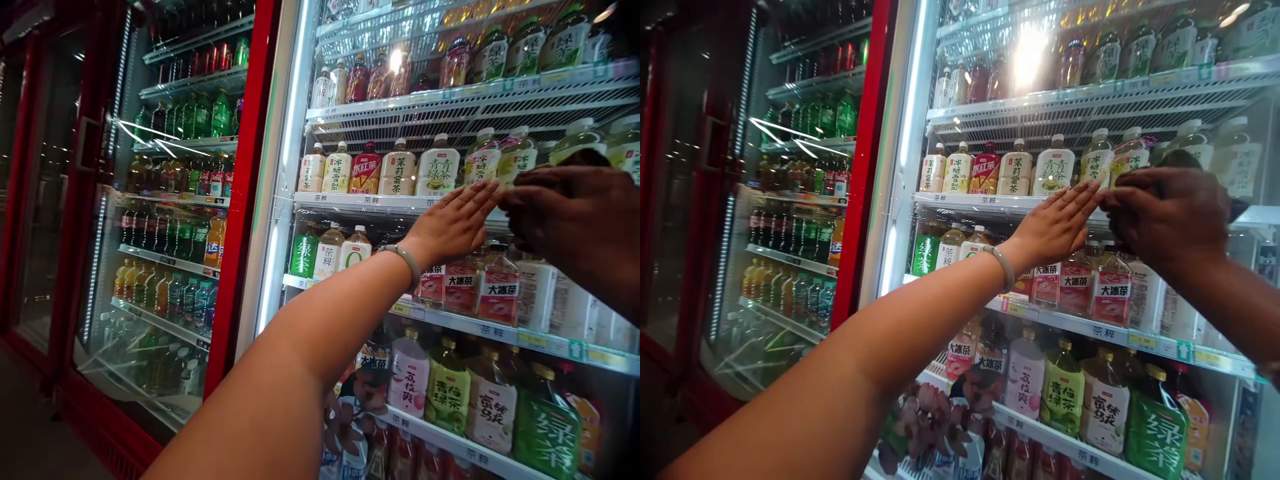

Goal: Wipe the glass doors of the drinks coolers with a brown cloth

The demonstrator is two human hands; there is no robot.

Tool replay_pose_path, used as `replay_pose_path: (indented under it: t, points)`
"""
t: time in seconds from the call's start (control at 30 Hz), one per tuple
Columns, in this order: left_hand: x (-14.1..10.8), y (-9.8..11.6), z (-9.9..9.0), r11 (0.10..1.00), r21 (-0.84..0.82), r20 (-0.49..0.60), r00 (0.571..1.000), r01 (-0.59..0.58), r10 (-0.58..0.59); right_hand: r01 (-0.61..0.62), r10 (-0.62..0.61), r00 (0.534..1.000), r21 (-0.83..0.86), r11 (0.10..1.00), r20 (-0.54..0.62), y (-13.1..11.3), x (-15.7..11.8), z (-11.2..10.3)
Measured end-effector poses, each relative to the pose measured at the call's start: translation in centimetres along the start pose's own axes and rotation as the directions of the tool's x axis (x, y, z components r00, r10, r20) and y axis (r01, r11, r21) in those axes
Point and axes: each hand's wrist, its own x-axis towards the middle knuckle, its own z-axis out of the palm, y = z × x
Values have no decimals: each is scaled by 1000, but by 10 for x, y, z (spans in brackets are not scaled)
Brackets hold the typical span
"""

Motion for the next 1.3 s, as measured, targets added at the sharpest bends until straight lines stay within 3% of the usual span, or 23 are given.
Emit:
replay_pose_path:
  t: [0.1,0.17,0.23,0.33,0.4,0.43,0.5,0.57,0.6,0.67,0.7,0.77,0.83,0.87,0.93,1.0,1.07,1.1,1.17,1.23,1.3]
  points:
    - [-7,-2,2,996,-23,-4,997,83,-83,-95,98,994,59,994,-57,-41,5,9]
    - [-14,-3,3,982,-52,5,983,183,-183,-41,45,998,78,996,-49,-54,-5,10]
    - [-21,-8,1,976,-79,19,980,201,-200,137,-137,991,128,982,-4,-45,-17,9]
    - [-29,-24,-2,992,-90,43,996,84,-80,417,-445,894,269,868,50,-11,-19,8]
    - [-31,-34,-2,995,-98,44,999,-1,5,476,-510,859,301,827,42,-1,-7,8]
    - [-31,-37,-1,994,-109,40,999,-27,31,438,-463,886,277,855,29,-6,1,8]
    - [-31,-39,2,991,-131,29,1000,9,-5,229,-231,973,187,955,-14,-32,12,9]
    - [-32,-39,7,977,-145,26,988,155,-153,7,1,999,157,988,-51,-68,15,9]
    - [-33,-39,8,962,-149,31,974,228,-226,17,-9,999,161,987,-50,-83,12,9]
    - [-37,-44,9,947,-151,46,959,285,-281,125,-117,992,187,974,-55,-96,1,8]
    - [-40,-49,8,955,-150,54,966,257,-252,221,-215,975,212,952,-52,-94,-5,8]
    - [-45,-63,3,978,-148,66,988,146,-137,402,-410,912,289,869,-36,-75,-12,6]
    - [-50,-76,-1,988,-152,72,997,41,-31,479,-509,861,364,799,-14,-52,-10,5]
    - [-52,-81,-3,988,-157,69,998,9,1,452,-486,874,372,811,-3,-45,-6,4]
    - [-55,-86,-2,986,-170,47,999,-6,15,265,-283,959,318,911,12,-50,8,4]
    - [-58,-85,3,980,-187,17,998,61,-59,22,-26,1000,245,969,15,-76,19,4]
    - [-62,-83,9,962,-211,-3,984,173,-178,-63,61,998,233,970,16,-110,21,4]
    - [-64,-82,11,951,-222,-8,974,217,-225,-24,22,1000,244,970,10,-124,18,4]
    - [-72,-87,12,946,-225,-9,970,233,-241,164,-169,986,271,948,-4,-138,5,2]
    - [-81,-97,9,967,-208,9,989,147,-148,386,-403,915,301,872,-9,-132,-10,0]
    - [-90,-110,4,982,-188,47,999,27,-18,512,-543,840,335,791,-2,-115,-20,-2]
